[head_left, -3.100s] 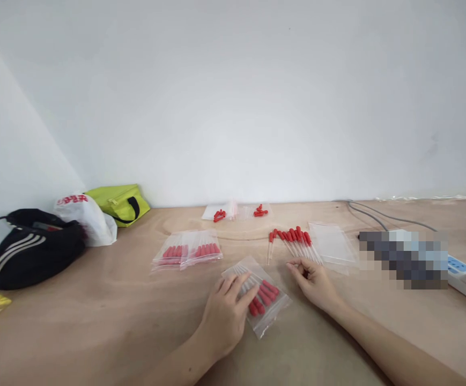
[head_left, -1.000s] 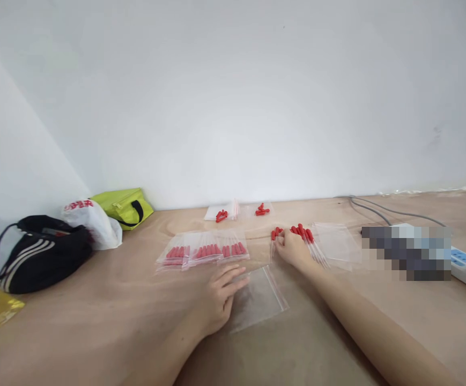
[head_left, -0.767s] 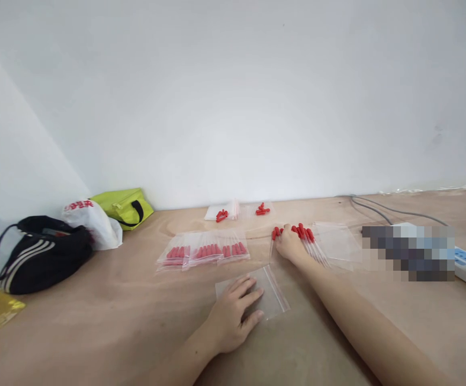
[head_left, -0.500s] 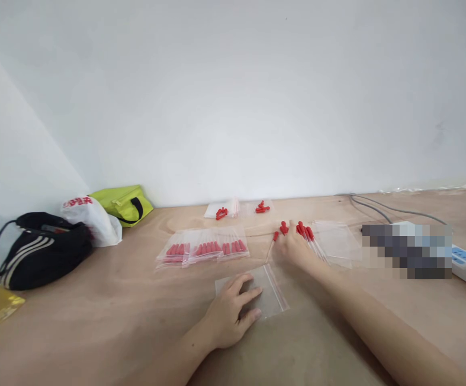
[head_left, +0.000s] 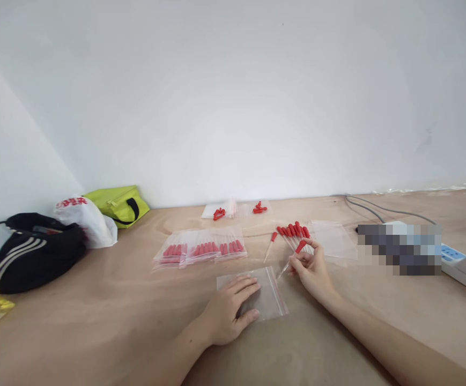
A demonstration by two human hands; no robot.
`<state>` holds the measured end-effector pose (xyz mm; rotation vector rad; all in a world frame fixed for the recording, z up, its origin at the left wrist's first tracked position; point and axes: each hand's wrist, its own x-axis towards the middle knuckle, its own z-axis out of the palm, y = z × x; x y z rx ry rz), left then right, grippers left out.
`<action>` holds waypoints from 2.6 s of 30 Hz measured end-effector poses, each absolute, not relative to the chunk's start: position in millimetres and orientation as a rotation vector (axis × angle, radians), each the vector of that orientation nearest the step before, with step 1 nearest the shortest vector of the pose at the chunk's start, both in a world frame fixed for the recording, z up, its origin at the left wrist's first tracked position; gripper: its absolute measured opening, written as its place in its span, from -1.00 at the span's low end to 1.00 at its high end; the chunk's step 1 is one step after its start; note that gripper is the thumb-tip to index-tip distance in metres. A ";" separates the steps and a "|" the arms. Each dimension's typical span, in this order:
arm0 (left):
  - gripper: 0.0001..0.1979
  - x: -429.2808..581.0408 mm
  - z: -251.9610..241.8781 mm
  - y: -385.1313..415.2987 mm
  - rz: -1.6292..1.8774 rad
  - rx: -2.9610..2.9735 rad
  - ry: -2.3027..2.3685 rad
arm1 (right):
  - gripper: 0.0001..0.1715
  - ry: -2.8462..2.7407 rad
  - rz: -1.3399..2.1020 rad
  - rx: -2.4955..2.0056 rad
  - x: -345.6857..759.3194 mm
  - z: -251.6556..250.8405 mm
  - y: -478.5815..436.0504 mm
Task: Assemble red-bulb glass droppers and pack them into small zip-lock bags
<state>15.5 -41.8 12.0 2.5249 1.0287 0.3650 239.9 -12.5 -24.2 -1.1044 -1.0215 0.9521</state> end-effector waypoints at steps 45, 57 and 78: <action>-0.51 16.9 8.7 -44.1 0.423 2.542 1.057 | -0.66 -1.691 1.505 -0.861 235.0 -9.3 -35.0; -0.67 -3.7 15.6 -32.5 0.459 2.538 1.081 | -0.78 -2.027 1.085 -0.950 254.9 -5.2 -17.1; -0.91 -3.8 15.0 -33.4 0.548 2.344 1.105 | -0.57 -1.609 0.474 -1.984 205.5 8.1 66.0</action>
